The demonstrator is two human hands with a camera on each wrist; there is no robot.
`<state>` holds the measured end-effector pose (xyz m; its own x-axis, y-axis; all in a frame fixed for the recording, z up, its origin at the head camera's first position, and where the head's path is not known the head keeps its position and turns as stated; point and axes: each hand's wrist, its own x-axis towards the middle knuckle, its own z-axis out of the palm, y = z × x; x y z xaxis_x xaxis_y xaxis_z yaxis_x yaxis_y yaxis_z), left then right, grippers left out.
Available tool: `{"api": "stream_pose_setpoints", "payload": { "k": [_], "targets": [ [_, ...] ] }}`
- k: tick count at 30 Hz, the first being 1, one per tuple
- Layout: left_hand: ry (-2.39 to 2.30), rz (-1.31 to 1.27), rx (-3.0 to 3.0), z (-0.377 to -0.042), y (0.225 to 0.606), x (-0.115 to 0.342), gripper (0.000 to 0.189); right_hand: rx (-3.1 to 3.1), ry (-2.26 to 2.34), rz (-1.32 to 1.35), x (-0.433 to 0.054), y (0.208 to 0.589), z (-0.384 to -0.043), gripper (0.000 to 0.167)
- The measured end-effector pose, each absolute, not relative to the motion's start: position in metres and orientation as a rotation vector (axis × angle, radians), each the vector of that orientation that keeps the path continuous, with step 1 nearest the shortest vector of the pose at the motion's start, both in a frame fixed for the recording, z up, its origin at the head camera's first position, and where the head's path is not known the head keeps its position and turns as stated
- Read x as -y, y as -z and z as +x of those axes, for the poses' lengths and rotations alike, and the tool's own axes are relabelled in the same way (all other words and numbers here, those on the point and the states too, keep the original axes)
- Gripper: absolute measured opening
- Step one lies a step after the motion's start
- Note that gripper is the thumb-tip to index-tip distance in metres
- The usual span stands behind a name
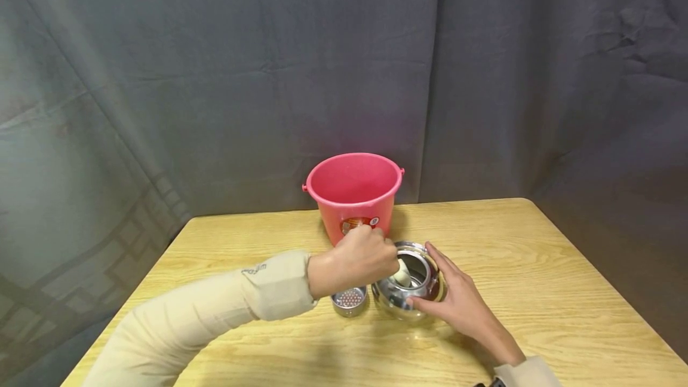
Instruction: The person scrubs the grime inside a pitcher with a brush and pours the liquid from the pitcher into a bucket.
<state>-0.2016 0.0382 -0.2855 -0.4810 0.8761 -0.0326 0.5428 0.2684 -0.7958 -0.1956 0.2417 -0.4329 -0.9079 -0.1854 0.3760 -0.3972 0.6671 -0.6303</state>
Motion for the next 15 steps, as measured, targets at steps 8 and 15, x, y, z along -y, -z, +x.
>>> {"api": "stream_pose_setpoints", "payload": {
  "k": [8, 15],
  "targets": [
    [-1.028, -1.268, 2.124, -0.206, 0.290, -0.033, 0.024, 2.592, -1.086, 0.477, -0.241, 0.433, -0.195, 0.103],
    [-0.934, -1.260, 2.123, -0.207, 0.296, -0.026, 0.027, 2.571, -1.067, 0.479, -0.241, 0.431, -0.195, 0.104]
  ]
}}
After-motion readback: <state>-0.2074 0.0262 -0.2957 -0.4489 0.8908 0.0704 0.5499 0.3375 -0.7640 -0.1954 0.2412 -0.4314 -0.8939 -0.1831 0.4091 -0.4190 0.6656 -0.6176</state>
